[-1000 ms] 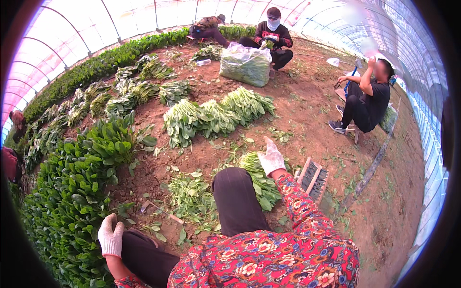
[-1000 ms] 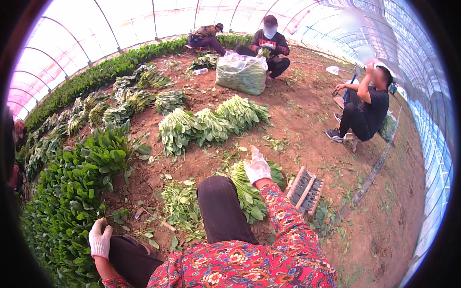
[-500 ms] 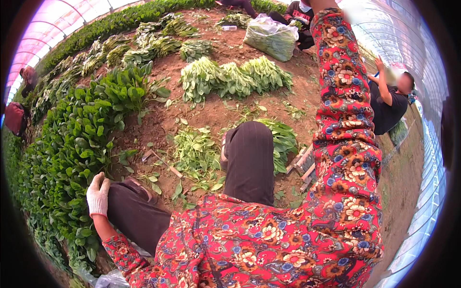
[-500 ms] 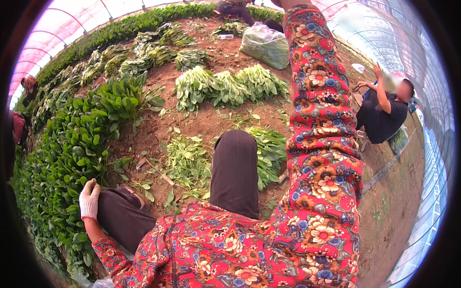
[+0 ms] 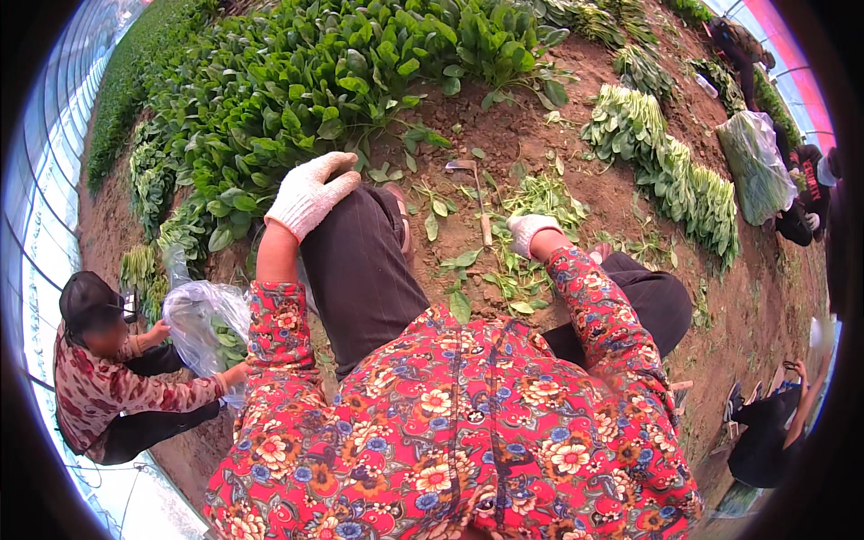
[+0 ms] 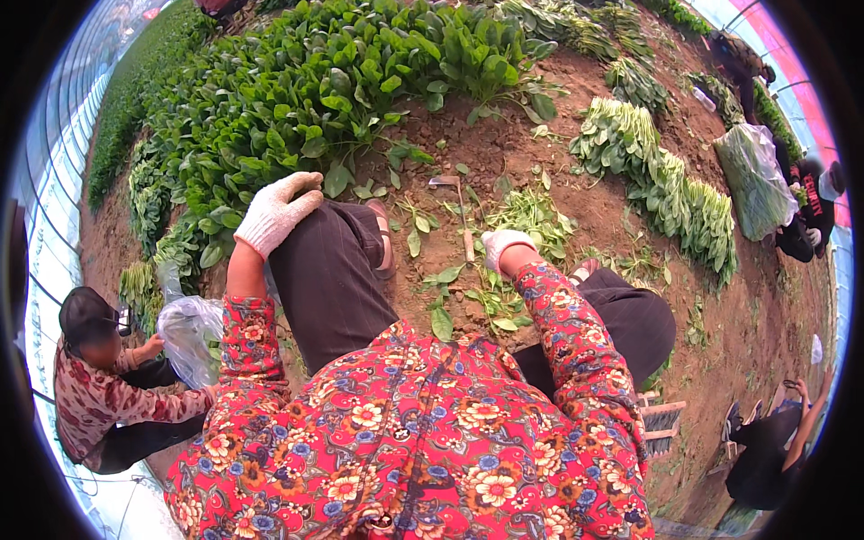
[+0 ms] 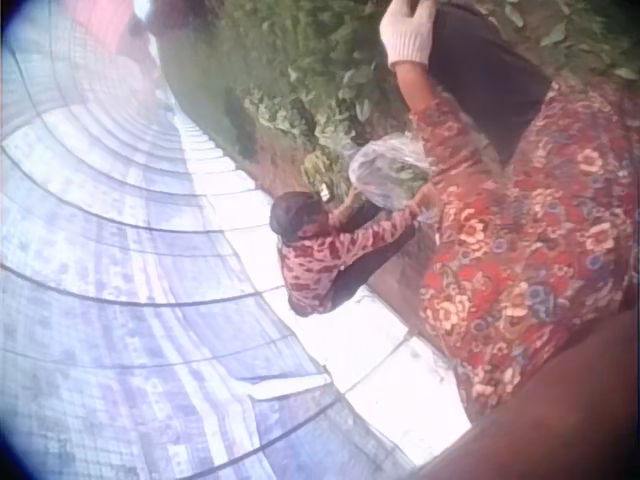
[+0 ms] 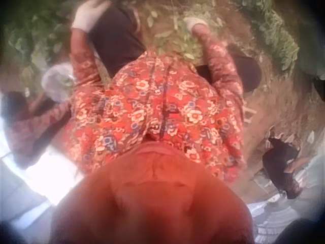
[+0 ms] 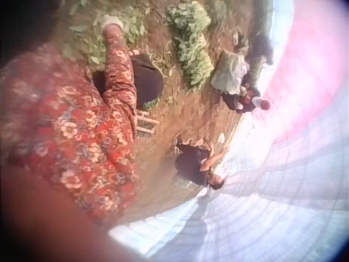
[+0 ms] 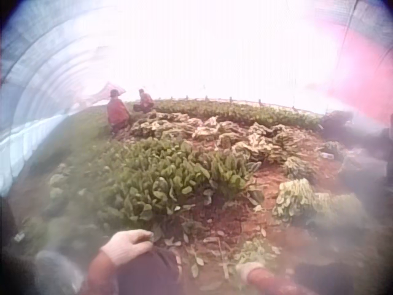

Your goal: The person harvests leafy green vegetables in a greenhouse, using a small knife to cut bunches at the base, then gathers and places them on the ground. The person repeats this process multiple times, moving along the row.

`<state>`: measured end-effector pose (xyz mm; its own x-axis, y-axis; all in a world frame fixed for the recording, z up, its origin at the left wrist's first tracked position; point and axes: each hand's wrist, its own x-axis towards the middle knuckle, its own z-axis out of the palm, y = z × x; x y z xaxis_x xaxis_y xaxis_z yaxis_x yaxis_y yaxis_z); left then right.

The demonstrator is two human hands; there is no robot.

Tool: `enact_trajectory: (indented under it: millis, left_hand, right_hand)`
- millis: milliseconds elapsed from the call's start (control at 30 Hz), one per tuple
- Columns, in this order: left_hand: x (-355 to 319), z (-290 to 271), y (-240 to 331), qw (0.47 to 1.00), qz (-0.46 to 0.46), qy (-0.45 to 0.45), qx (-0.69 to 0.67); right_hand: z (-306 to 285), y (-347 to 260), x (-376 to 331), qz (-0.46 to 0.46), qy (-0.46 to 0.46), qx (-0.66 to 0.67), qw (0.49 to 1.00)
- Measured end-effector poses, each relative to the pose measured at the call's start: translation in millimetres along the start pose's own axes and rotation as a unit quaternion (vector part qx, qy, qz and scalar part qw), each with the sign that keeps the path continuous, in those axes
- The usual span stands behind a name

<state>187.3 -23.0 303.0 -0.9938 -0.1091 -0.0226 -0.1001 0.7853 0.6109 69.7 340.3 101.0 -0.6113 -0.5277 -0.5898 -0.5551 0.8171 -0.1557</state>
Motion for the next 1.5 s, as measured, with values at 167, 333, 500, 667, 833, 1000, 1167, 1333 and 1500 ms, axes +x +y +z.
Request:
enact_trajectory:
  millis: [167,333,500,667,833,1000,1167,1333,1500]
  left_hand:
    - [-1.2,-2.6,8.1,1.0,0.0,-0.016,-0.018]
    - [27.0,-20.3,-8.0,0.975,-0.091,-0.16,-0.122]
    - [121.9,0.2,-84.2,0.954,-0.117,-0.245,0.128]
    - [200.9,84.0,-141.3,0.836,-0.067,-0.417,0.351]
    - [237.2,149.3,-158.3,0.858,0.003,-0.414,0.304]
    - [255.2,175.4,-169.7,0.888,0.129,-0.298,0.327]
    - [298.3,203.0,-186.4,0.88,0.169,-0.243,0.372]
    - [341.1,238.3,-208.8,0.815,0.158,-0.245,0.501]
    - [363.0,246.6,-232.9,0.743,0.078,-0.197,0.635]
  right_hand:
    - [60.1,-27.9,65.5,0.038,-0.007,0.105,0.994]
    - [91.2,-38.0,81.5,0.083,-0.066,0.139,0.985]
    - [108.2,-39.0,97.7,0.189,0.014,0.228,0.955]
    - [124.2,-29.6,121.4,0.254,-0.005,0.288,0.923]
    - [129.5,-30.2,129.8,0.252,-0.009,0.282,0.926]
    - [126.9,-29.6,134.9,0.242,-0.033,0.306,0.92]
    - [135.8,-22.0,135.4,0.128,0.067,0.458,0.877]
    - [120.7,-18.8,133.0,0.183,0.053,0.746,0.638]
    - [68.8,-19.5,156.0,0.116,0.244,0.488,0.83]
